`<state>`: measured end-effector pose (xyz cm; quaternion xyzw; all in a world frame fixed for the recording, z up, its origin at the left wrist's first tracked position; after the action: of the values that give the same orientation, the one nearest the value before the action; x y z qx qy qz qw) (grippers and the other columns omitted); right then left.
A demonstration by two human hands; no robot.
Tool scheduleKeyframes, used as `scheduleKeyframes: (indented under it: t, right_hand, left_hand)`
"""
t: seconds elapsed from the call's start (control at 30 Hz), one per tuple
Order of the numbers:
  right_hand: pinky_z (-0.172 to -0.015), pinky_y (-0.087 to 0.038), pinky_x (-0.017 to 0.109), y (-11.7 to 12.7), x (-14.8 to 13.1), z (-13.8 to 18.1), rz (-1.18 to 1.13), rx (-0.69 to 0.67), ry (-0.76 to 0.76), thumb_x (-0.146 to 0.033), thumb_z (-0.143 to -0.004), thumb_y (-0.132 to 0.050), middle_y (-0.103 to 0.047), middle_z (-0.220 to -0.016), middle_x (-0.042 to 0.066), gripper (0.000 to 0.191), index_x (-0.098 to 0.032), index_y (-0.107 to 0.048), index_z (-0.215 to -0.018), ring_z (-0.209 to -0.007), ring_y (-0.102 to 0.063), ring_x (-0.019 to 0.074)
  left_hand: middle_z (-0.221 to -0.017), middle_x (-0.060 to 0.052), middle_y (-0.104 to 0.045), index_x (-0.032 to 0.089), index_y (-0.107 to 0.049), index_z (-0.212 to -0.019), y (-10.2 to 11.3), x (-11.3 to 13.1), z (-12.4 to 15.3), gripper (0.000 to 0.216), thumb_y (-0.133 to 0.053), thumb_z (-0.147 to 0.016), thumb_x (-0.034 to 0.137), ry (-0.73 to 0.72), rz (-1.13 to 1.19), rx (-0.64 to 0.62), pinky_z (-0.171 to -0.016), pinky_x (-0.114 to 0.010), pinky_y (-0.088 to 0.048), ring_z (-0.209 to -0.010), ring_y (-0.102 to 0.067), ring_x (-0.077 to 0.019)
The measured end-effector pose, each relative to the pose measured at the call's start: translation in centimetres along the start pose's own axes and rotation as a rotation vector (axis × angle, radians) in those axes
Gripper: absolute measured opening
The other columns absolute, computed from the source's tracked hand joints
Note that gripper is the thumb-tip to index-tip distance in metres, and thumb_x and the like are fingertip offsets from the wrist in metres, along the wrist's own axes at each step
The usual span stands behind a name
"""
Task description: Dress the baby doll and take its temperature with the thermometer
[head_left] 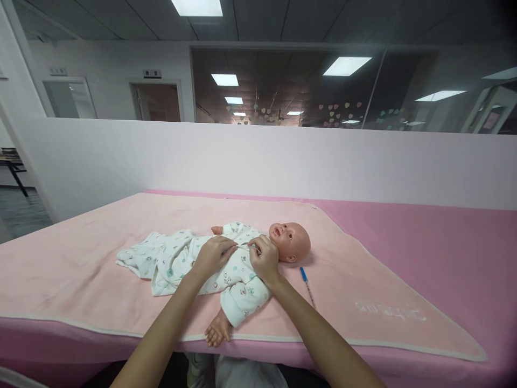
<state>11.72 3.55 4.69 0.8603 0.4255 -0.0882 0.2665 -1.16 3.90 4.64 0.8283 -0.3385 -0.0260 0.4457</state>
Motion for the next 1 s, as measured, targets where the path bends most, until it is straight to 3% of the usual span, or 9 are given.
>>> scheduleKeyframes:
  t: [0.23,0.4,0.5,0.6,0.7,0.87,1.0]
  right_hand:
    - [-0.056,-0.032,0.023,0.1,0.0,-0.1,-0.012,0.005,0.004,-0.005,-0.064,-0.040,-0.051,-0.062,0.000,0.020,-0.018,-0.055,-0.065,-0.058,-0.044,0.0115]
    - [-0.055,-0.032,0.022,0.1,0.0,-0.1,-0.023,0.009,0.005,-0.005,-0.064,-0.039,-0.051,-0.062,0.000,0.021,-0.018,-0.055,-0.066,-0.056,-0.043,0.0111]
    - [-0.054,-0.033,0.022,0.3,-0.1,-0.1,-0.031,0.017,0.008,-0.005,-0.064,-0.039,-0.051,-0.061,-0.001,0.021,-0.018,-0.056,-0.064,-0.055,-0.043,0.0107]
    - [-0.054,-0.033,0.022,0.5,-0.2,-0.1,-0.039,0.025,0.015,-0.005,-0.065,-0.039,-0.051,-0.060,0.000,0.020,-0.018,-0.055,-0.063,-0.055,-0.043,0.0109]
    - [-0.055,-0.033,0.022,0.5,-0.1,-0.1,-0.045,0.026,0.014,-0.006,-0.065,-0.039,-0.052,-0.061,0.000,0.020,-0.018,-0.055,-0.063,-0.057,-0.044,0.0112]
    - [-0.055,-0.033,0.022,0.2,0.2,-0.1,-0.045,0.013,0.005,-0.005,-0.065,-0.040,-0.052,-0.061,0.000,0.019,-0.017,-0.055,-0.063,-0.056,-0.044,0.0110]
    - [-0.055,-0.032,0.022,0.2,0.2,-0.1,-0.034,0.019,0.017,-0.006,-0.065,-0.040,-0.051,-0.061,-0.001,0.019,-0.018,-0.055,-0.063,-0.057,-0.044,0.0111]
  left_hand:
    - [-0.082,-0.003,-0.060,0.018,-0.055,-0.084,0.2,-0.2,0.3,0.025,-0.033,-0.088,0.030,0.010,-0.038,0.082,-0.068,-0.027,-0.041,-0.077,-0.053,-0.0157]
    - [-0.074,-0.005,-0.056,0.017,-0.049,-0.077,0.6,0.7,0.4,0.029,-0.026,-0.089,0.029,-0.014,-0.237,0.136,-0.063,-0.028,-0.037,-0.069,-0.050,-0.0161]
    - [-0.059,-0.001,-0.052,0.017,-0.048,-0.071,0.5,-0.1,0.5,0.034,-0.027,-0.088,0.037,0.110,-0.284,0.097,-0.052,-0.025,-0.031,-0.054,-0.048,-0.0140]
    - [-0.054,0.002,-0.052,0.018,-0.048,-0.067,0.9,-1.3,1.2,0.037,-0.031,-0.085,0.045,0.242,-0.181,0.048,-0.047,-0.023,-0.026,-0.049,-0.046,-0.0118]
    - [-0.060,0.002,-0.056,0.019,-0.050,-0.063,1.8,-2.1,2.1,0.037,-0.040,-0.079,0.050,0.274,-0.031,0.030,-0.050,-0.023,-0.029,-0.056,-0.049,-0.0125]
    - [-0.078,-0.001,-0.062,0.020,-0.062,-0.076,2.5,-3.6,3.7,0.028,-0.047,-0.076,0.043,0.283,0.256,-0.040,-0.058,-0.024,-0.037,-0.066,-0.052,-0.0139]
    - [-0.075,-0.002,-0.062,0.019,-0.063,-0.077,2.9,-4.4,4.3,0.029,-0.045,-0.077,0.042,0.326,0.275,0.010,-0.057,-0.024,-0.039,-0.066,-0.053,-0.0144]
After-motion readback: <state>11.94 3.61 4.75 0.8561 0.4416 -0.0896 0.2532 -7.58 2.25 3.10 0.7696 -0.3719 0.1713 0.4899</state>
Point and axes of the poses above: each hand's wrist, its own z-axis away from the middle knuckle, its own y-axis out of the back of the hand, x = y × z, the point moved 9 cm from there along -z, towards the middle knuckle
